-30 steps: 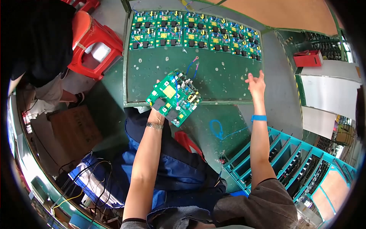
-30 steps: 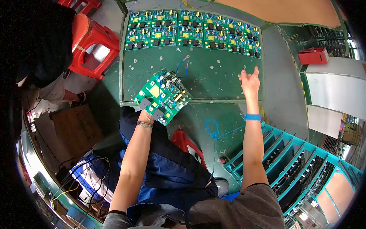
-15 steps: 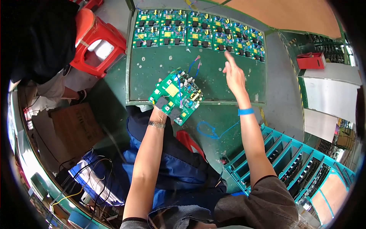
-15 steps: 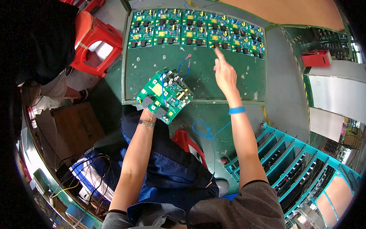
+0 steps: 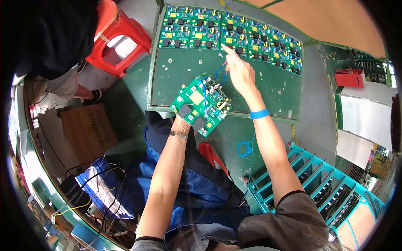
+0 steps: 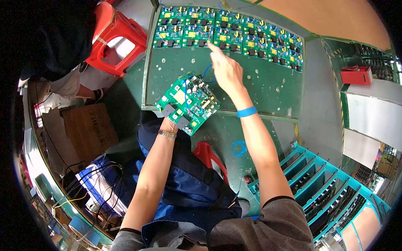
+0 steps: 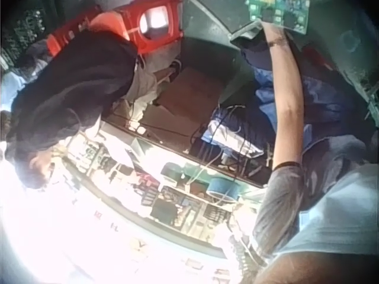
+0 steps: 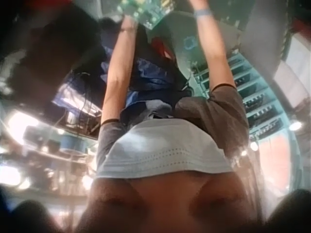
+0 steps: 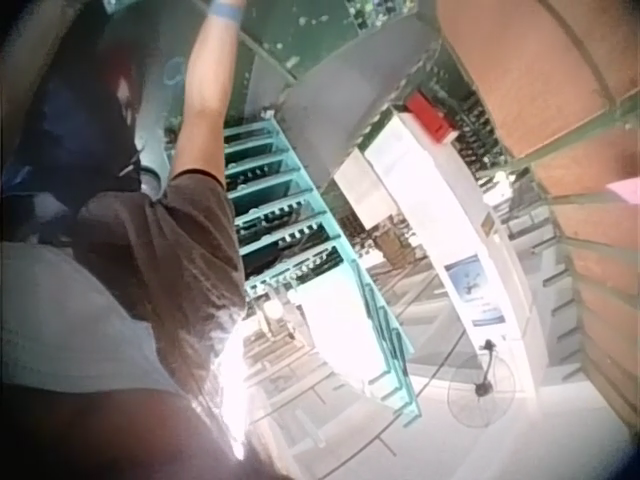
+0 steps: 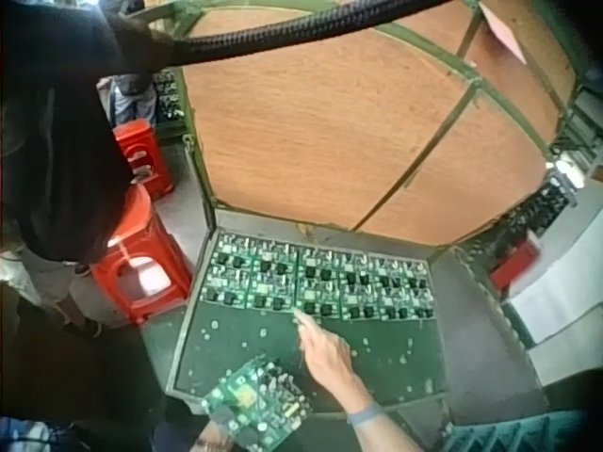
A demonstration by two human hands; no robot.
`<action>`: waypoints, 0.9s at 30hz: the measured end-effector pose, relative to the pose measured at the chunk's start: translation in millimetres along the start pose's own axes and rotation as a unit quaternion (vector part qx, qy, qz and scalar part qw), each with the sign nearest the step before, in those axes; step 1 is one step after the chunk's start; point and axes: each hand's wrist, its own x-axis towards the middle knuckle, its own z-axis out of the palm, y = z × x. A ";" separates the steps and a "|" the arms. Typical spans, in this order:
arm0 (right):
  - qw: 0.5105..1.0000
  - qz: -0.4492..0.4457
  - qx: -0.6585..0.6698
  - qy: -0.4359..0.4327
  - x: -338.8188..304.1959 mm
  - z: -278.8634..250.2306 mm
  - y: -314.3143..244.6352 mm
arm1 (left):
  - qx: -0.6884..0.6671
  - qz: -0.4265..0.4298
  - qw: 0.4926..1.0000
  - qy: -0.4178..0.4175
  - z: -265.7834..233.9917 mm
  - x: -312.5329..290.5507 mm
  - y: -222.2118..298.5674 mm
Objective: The person solders electronic components onto printed circuit boards using a soldering iron and solder wire.
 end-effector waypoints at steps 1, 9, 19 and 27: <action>1.000 -0.024 0.017 0.001 -2.0 0.7 -15.7 | -0.005 -0.008 1.000 0.003 1.7 -4.1 1.4; 0.993 -0.107 0.043 -0.010 -5.4 -11.4 -49.4 | -0.048 -0.042 0.998 0.016 28.3 -15.0 10.8; 0.942 -0.334 0.004 -0.042 -67.5 -36.5 -68.3 | -0.070 -0.070 0.992 -0.073 38.2 -12.8 7.5; 0.966 -0.253 -0.033 -0.037 -129.0 -14.1 -79.6 | -0.293 -0.157 0.927 -0.176 82.7 -41.7 15.5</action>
